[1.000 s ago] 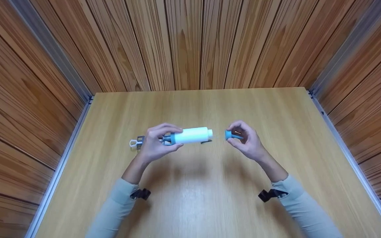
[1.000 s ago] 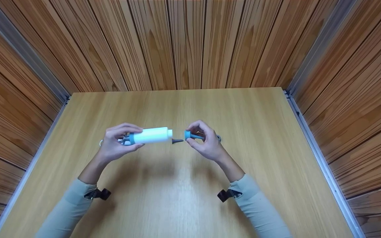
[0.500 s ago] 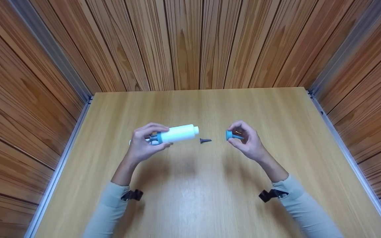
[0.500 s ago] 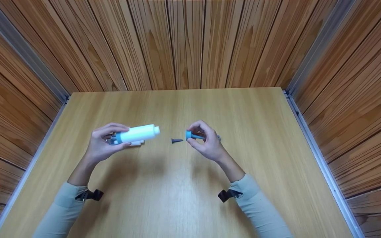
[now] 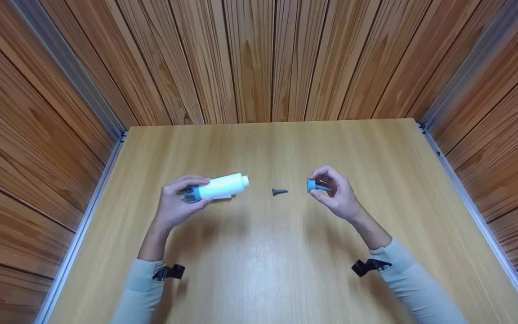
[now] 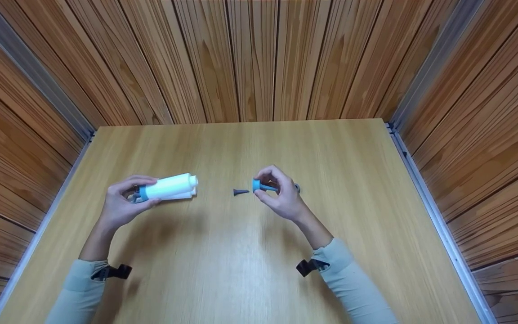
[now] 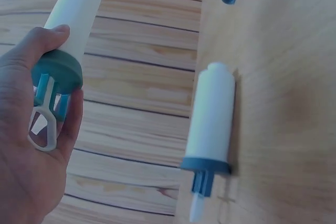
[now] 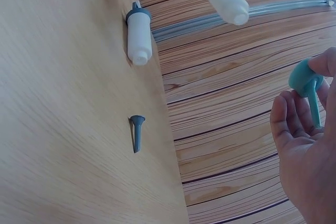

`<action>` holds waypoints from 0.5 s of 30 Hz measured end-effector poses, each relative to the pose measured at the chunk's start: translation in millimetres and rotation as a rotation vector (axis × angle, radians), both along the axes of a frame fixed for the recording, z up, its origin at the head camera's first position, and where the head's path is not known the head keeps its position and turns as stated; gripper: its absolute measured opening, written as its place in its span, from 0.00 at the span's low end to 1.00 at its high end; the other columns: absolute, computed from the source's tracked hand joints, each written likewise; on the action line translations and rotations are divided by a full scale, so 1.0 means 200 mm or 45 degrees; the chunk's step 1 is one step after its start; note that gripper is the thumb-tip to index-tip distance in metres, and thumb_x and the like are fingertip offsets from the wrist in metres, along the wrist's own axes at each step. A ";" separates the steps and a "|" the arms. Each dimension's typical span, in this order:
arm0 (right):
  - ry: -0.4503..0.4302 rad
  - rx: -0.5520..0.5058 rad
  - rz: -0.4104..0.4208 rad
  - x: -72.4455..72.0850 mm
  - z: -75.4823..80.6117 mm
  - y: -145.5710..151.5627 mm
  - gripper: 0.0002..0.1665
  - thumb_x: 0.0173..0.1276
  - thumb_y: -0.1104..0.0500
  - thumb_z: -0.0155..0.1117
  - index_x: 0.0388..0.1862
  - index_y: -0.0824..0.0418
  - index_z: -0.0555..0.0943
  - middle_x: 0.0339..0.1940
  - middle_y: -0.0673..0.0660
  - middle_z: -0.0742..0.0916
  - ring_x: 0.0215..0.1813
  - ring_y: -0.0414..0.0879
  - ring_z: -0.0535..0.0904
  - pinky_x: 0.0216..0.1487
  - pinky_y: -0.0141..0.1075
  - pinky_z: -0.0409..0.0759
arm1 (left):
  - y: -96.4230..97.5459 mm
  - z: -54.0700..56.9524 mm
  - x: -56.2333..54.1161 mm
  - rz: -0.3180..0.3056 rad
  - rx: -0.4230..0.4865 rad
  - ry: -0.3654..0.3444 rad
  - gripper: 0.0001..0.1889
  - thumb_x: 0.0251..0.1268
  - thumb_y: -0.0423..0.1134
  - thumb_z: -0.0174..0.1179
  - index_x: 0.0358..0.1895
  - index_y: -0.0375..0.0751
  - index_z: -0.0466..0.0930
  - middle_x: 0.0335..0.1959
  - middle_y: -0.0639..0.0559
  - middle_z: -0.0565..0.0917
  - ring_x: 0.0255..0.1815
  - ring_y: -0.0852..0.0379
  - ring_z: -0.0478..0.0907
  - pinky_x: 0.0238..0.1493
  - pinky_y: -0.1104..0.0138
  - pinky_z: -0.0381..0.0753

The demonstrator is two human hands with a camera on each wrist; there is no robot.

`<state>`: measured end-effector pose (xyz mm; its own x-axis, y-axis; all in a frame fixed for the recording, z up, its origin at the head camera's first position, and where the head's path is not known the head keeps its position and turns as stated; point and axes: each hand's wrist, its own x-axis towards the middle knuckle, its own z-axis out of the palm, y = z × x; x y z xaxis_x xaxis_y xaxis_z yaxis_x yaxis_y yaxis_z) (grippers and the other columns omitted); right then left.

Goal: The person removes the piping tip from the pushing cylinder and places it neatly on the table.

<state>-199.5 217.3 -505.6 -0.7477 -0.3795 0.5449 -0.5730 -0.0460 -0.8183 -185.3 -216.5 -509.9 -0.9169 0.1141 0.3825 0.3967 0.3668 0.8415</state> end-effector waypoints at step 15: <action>-0.012 0.004 0.003 0.00 -0.01 -0.01 0.20 0.67 0.84 0.63 0.57 0.84 0.73 0.53 0.41 0.84 0.54 0.35 0.84 0.59 0.26 0.87 | -0.13 -0.14 0.01 0.049 0.022 -0.133 0.22 0.57 0.25 0.84 0.55 0.44 0.96 0.58 0.42 0.95 0.60 0.65 0.76 0.67 0.54 0.71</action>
<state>-198.6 215.6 -507.2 -0.7520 -0.3831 0.5364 -0.5649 -0.0448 -0.8240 -182.6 -242.3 -538.7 -0.9554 0.0725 0.2862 0.2925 0.3651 0.8838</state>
